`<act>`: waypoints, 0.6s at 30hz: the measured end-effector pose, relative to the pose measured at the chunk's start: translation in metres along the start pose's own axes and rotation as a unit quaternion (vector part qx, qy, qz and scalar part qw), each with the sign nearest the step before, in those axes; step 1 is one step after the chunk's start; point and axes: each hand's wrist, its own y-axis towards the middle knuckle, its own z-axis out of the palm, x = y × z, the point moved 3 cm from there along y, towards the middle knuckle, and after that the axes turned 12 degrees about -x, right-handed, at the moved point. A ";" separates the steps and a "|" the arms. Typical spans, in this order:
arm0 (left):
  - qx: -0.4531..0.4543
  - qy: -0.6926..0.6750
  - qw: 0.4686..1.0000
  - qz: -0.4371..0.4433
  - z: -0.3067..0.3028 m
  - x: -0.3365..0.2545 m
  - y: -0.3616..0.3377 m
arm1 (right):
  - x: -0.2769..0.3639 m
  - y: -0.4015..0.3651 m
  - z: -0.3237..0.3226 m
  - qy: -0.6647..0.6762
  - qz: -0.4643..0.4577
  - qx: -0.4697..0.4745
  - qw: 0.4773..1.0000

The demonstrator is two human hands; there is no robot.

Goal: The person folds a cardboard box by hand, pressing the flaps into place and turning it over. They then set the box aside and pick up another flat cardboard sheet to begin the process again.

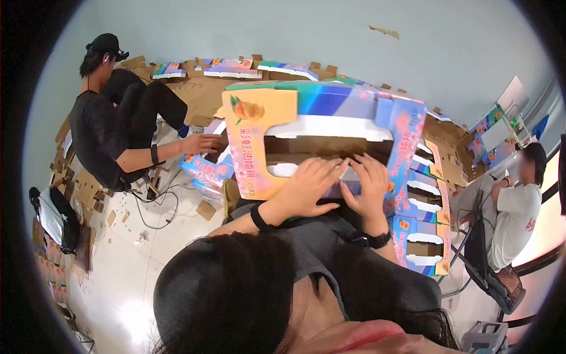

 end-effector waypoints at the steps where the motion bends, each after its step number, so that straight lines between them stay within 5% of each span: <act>1: 0.009 -0.005 1.000 0.009 -0.002 0.000 -0.002 | 0.000 -0.001 -0.006 0.013 -0.005 0.010 1.000; 5: 0.041 -0.053 0.998 0.022 -0.011 -0.001 -0.009 | -0.011 -0.006 -0.044 0.037 -0.036 -0.080 0.995; 9: 0.066 -0.130 0.989 0.009 -0.011 -0.005 -0.019 | 0.001 0.039 -0.090 -0.091 -0.008 -0.212 0.973; 16: 0.173 -0.158 0.972 0.006 -0.005 -0.011 -0.038 | 0.007 0.087 -0.092 -0.123 -0.072 -0.073 0.987; 18: 0.191 -0.182 0.964 -0.021 -0.003 -0.013 -0.037 | -0.004 0.080 -0.084 -0.125 -0.055 -0.115 0.984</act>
